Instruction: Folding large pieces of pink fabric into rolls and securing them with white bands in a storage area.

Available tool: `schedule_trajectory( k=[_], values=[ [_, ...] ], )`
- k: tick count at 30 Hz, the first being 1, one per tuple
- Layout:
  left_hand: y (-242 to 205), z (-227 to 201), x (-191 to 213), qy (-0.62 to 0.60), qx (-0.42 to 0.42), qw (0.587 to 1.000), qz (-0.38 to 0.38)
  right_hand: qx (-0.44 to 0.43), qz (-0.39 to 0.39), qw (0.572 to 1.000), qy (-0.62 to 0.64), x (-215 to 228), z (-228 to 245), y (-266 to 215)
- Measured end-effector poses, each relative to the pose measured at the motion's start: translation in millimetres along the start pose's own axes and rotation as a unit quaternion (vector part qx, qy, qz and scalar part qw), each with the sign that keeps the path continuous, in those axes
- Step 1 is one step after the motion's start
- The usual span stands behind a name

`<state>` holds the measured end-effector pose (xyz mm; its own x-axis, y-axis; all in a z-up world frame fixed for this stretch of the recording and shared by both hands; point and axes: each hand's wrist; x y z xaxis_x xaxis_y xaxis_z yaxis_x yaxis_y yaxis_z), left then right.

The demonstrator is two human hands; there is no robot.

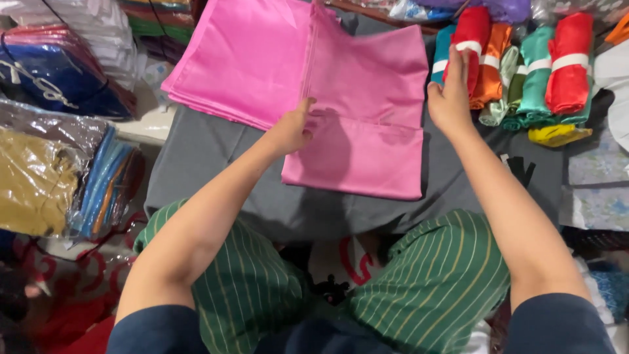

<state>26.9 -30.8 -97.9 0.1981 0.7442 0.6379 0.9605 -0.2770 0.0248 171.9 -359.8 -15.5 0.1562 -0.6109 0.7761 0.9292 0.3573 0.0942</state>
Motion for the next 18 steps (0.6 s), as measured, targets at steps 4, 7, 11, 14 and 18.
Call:
schedule_trajectory(
  k=[4, 7, 11, 14, 18],
  values=[
    [-5.4, -15.9, 7.9, 0.017, 0.028, 0.999, 0.032, 0.132, 0.191, 0.970, -0.079, -11.1, 9.3, -36.4],
    [-2.7, -1.1, 0.5, 0.024, 0.001, 1.000, -0.011, 0.145, 0.254, 0.947, -0.131, -13.5, 27.7, -58.2],
    [-3.3, -32.8, 21.8, 0.036, -0.013, 0.998, -0.047, 0.108, 0.341, 0.922, -0.148, -7.2, 53.3, -85.2],
    [-3.3, -29.5, 20.1, 0.022, -0.032, 0.994, -0.099, 0.073, 0.403, 0.880, -0.239, -6.8, 56.3, -99.7],
    [-6.0, -30.4, -8.7, 0.324, -0.122, 0.938, -0.022, 0.091, 0.432, 0.835, -0.328, -21.4, 48.1, -114.2]
  ],
)
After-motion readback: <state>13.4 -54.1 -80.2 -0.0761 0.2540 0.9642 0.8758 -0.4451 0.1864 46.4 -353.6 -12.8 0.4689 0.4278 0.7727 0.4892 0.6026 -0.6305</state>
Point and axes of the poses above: each hand's wrist, its own y-axis towards the middle knuckle, its own x-axis out of the back of the hand, z = x × y, and after that the axes turned 15 degrees about -x, right-handed
